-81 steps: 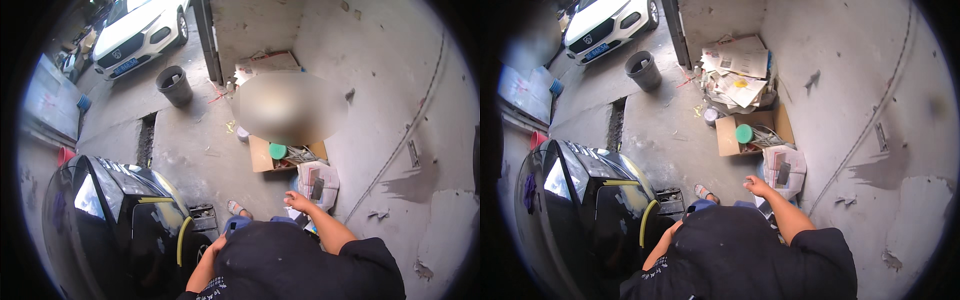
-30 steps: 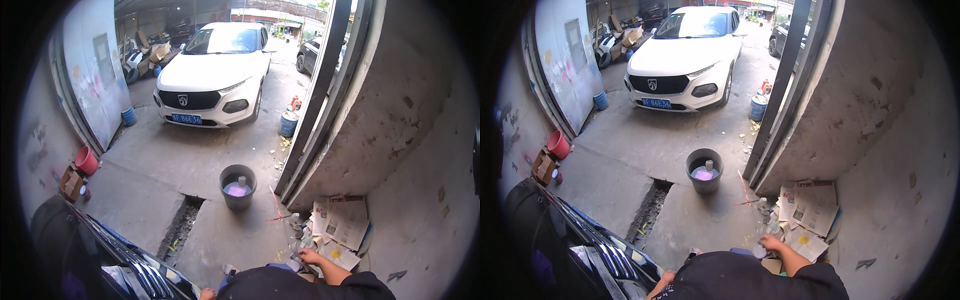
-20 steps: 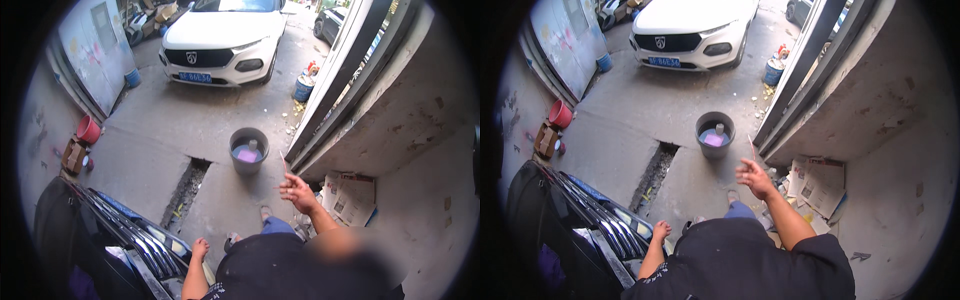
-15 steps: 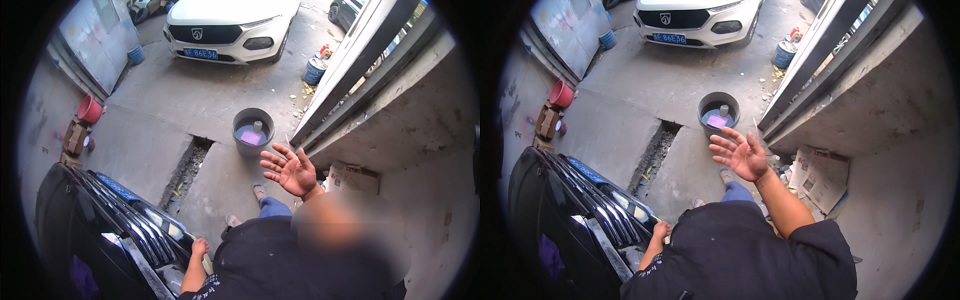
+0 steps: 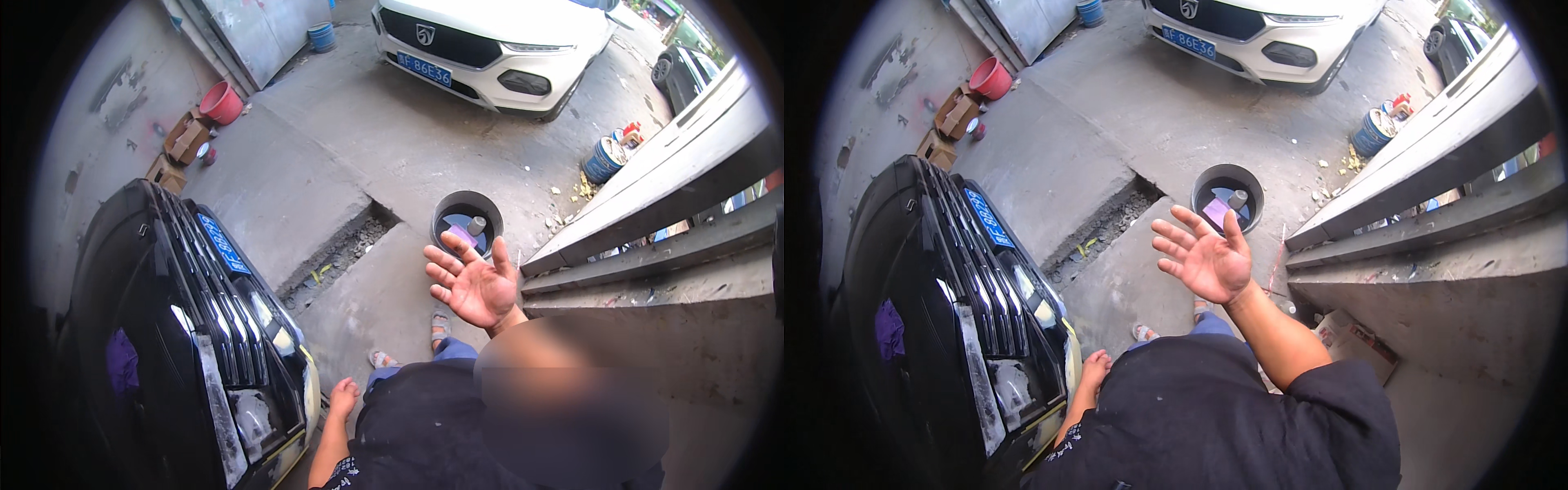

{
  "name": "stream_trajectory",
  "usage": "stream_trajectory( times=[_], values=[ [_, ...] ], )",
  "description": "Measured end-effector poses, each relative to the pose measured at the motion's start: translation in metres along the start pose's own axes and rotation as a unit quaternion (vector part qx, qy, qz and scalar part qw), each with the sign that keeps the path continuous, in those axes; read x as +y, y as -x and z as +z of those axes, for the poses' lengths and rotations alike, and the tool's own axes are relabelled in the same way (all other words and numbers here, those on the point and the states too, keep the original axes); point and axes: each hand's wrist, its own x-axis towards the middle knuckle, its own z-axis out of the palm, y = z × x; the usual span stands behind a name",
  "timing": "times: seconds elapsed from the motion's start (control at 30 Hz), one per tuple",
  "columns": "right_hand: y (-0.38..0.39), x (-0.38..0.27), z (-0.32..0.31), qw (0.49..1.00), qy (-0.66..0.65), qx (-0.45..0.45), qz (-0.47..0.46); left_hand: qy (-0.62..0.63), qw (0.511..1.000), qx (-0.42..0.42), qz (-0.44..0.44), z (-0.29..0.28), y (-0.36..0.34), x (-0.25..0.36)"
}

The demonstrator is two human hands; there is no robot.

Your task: The person applies body filler to a black car's front bumper and side panel using a metal spreader. They repeatedly scoop filler from a container, spread it over taped-off areas, and smooth the surface. The person also uses a scraper to remove excess filler and transfers material between tools.

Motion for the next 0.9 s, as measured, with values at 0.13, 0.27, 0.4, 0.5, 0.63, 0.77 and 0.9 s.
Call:
stream_trajectory(
  times=[0.13,0.27,0.4,0.5,0.63,0.77,0.9],
  values=[
    [-0.011,0.007,0.006,0.996,-0.046,-0.056,0.044,0.000,1.000,0.007,0.020,0.013,0.008,-0.008],
    [-0.020,0.021,0.011,0.990,-0.056,-0.098,0.081,-0.031,0.999,0.024,-0.011,-0.001,0.026,-0.027],
    [-0.028,0.040,0.016,0.986,-0.060,-0.106,0.117,0.070,0.993,0.068,-0.071,-0.020,0.030,-0.084],
    [-0.031,0.054,0.020,0.985,-0.045,-0.102,0.133,0.094,0.987,0.077,-0.108,-0.021,0.044,-0.098],
    [-0.034,0.077,0.025,0.982,-0.044,-0.099,0.156,0.099,0.990,0.063,-0.072,-0.014,0.049,-0.127],
    [-0.035,0.099,0.030,0.978,-0.057,-0.107,0.168,0.097,0.994,0.054,0.021,-0.010,0.036,-0.163],
    [-0.032,0.118,0.033,0.979,-0.057,-0.102,0.165,0.097,0.992,0.060,-0.047,-0.018,0.046,-0.143]
  ],
)
